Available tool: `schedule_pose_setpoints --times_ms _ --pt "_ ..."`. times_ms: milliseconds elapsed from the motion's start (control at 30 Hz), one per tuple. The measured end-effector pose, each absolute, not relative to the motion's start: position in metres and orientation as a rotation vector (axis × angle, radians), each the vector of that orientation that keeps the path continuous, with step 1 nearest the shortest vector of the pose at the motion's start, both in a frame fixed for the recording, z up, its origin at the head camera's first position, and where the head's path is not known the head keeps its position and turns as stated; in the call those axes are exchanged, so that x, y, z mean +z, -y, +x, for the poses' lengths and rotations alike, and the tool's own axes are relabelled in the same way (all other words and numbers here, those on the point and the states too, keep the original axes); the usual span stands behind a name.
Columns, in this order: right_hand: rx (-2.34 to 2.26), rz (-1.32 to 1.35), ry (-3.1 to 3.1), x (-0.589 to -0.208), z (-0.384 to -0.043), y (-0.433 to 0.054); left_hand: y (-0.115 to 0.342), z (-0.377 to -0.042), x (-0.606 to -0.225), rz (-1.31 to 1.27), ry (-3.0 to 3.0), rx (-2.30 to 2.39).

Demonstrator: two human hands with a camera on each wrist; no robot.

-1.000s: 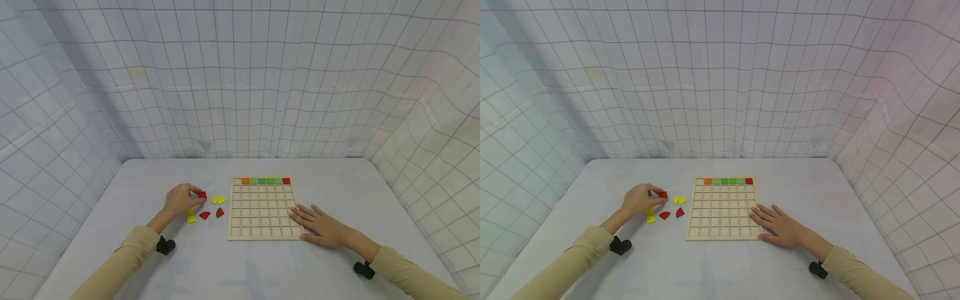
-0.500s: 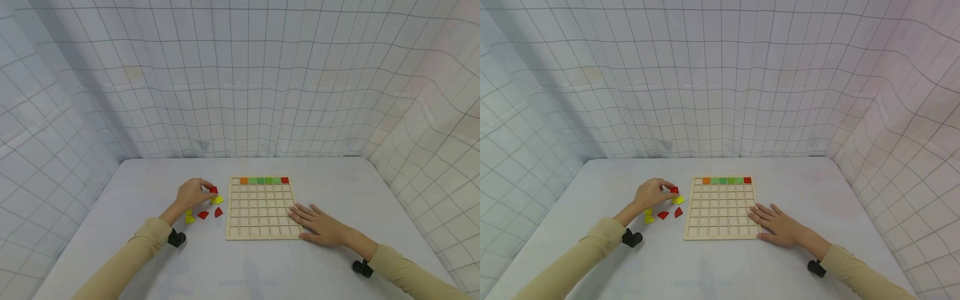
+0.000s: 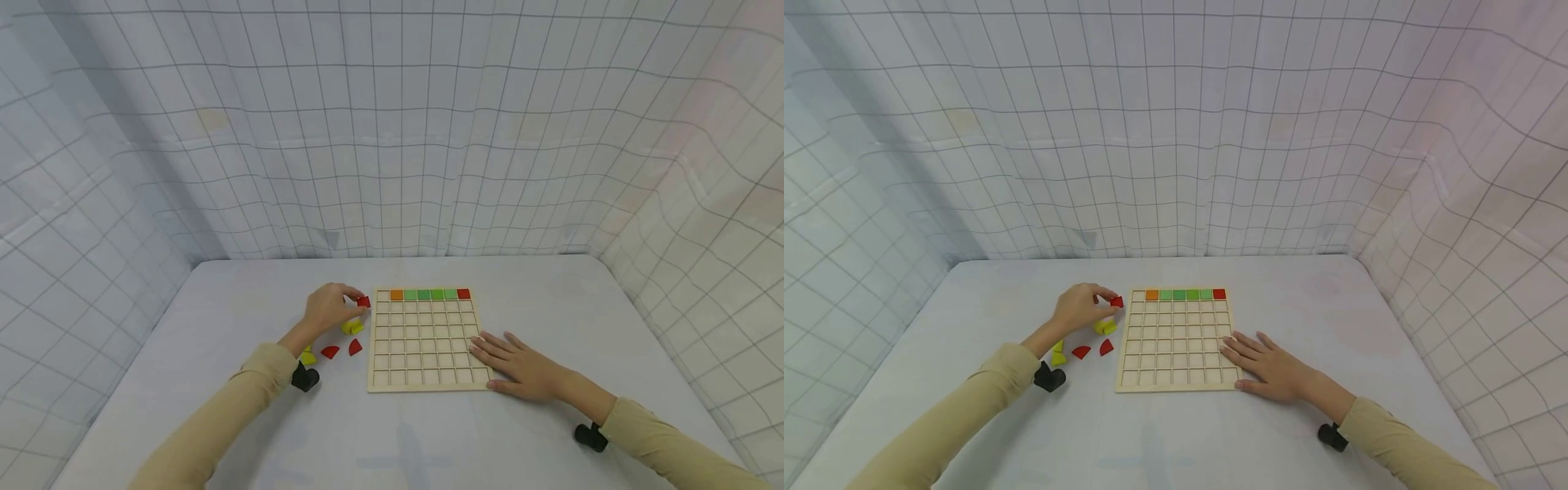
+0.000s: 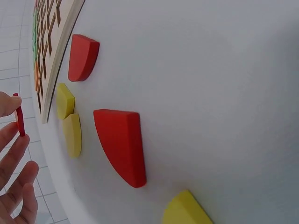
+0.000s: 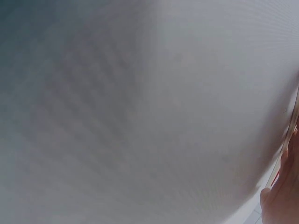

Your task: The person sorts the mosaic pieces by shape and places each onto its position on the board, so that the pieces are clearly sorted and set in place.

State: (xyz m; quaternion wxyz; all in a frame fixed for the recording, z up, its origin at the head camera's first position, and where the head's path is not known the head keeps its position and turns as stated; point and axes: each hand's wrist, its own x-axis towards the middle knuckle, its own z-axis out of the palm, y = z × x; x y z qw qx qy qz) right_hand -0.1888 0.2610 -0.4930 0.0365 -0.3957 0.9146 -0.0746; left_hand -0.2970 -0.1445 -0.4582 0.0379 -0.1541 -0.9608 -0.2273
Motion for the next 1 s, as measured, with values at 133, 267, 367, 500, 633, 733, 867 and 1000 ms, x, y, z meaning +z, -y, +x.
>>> schedule_pose_setpoints --times_ms 133,267,367,500,633,733,867,1000 --pt "-0.238 -1.201 -2.802 -0.494 -0.189 -0.262 0.135 -0.301 -0.457 -0.472 2.955 -0.687" --pt "-0.256 -1.216 -2.801 -0.494 -0.189 -0.262 0.128 -0.305 -0.456 -0.484 2.95 -0.699" --pt "-0.254 -1.232 -2.806 -0.493 -0.189 -0.262 0.124 -0.308 -0.456 -0.495 2.944 -0.706" --pt "-0.244 -1.235 -2.807 -0.493 -0.19 -0.262 0.121 -0.311 -0.457 -0.491 2.964 -0.715" --pt "-0.24 -1.222 -2.804 -0.493 -0.19 -0.262 0.119 -0.315 -0.46 -0.48 2.981 -0.719" --pt "-0.242 -1.213 -2.798 -0.493 -0.19 -0.262 0.118 -0.317 -0.461 -0.483 2.991 -0.717" --pt "-0.243 -1.226 -2.793 -0.493 -0.19 -0.261 0.118 -0.318 -0.461 -0.499 3.02 -0.713" --pt "-0.219 -1.229 -2.792 -0.493 -0.19 -0.262 0.116 -0.321 -0.461 -0.53 3.018 -0.706"
